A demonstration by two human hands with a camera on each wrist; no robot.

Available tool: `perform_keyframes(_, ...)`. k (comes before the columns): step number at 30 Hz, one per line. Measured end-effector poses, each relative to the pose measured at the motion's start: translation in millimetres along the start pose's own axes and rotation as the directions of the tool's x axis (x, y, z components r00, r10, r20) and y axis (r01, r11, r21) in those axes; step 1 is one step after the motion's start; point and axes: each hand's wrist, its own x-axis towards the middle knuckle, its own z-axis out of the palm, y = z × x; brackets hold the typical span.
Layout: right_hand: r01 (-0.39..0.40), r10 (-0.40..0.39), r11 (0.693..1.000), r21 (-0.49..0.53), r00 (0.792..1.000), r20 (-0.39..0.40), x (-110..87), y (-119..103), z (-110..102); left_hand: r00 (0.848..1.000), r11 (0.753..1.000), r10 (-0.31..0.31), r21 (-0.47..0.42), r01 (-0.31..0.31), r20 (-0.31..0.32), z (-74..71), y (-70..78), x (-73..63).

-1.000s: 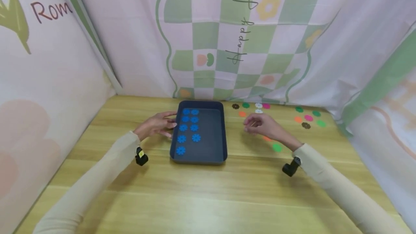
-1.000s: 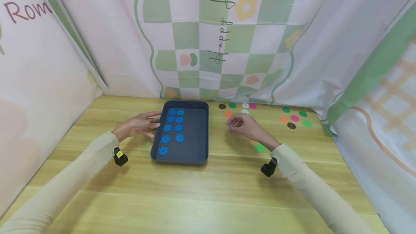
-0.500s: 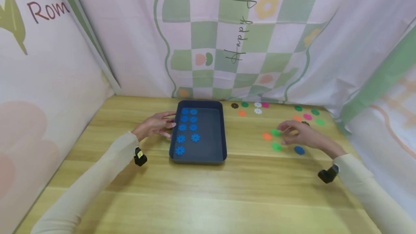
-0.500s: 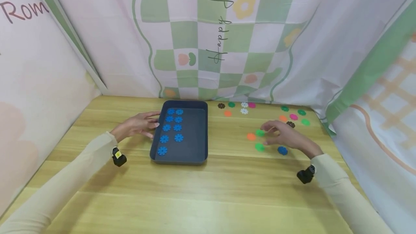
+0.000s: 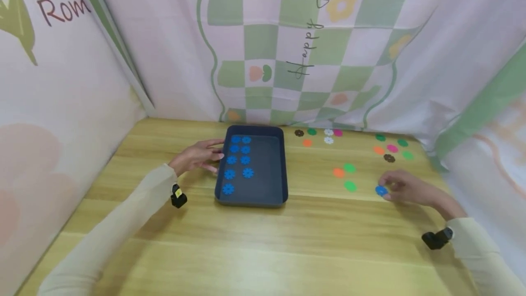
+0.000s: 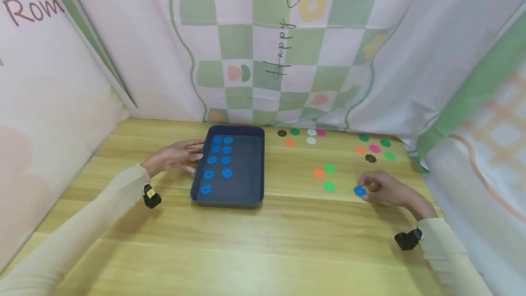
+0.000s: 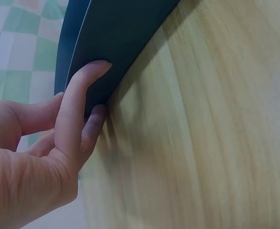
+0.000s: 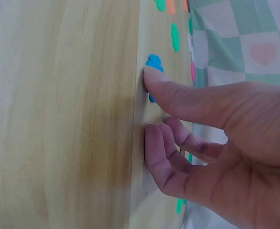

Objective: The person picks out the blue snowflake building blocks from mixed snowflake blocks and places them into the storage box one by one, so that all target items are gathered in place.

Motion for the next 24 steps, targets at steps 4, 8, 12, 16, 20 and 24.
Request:
perform_keyframes(4, -0.054, 0.054, 0.998, 0.038, 0.999, 0.002, 1.2, -2, -2, 1.000, 1.000, 0.008, 0.011, -0.008, 0.001, 1.6, 1.1, 2.6)
perform_keyframes(8, -0.133, 0.128, 0.983, 0.126, 0.991, 0.046, 4.8, -9, -6, 1.000, 1.000, 0.009, 0.006, -0.009, 0.004, 4.6, 1.6, 4.9)
perform_keyframes(12, -0.212, 0.203, 0.965, 0.156, 0.977, 0.071, 15.3, -26, -11, 1.000, 1.000, 0.007, -0.020, -0.007, 0.015, 8.1, 1.9, 5.5)
perform_keyframes(16, -0.354, 0.330, 0.899, 0.259, 0.935, 0.134, 43.3, -55, -12, 1.000, 1.000, 0.006, -0.024, -0.006, 0.014, 9.2, 1.2, 4.2)
perform_keyframes(20, -0.436, 0.391, 0.830, 0.349, 0.900, 0.194, 83.7, -84, -5, 1.000, 1.000, 0.006, -0.028, -0.006, -0.001, 6.9, 1.9, 1.3)
perform_keyframes(24, -0.444, 0.364, 0.791, 0.422, 0.895, 0.259, 124.3, -111, 9, 1.000, 1.000, -0.006, -0.019, 0.006, -0.025, 4.8, 4.7, -1.5)
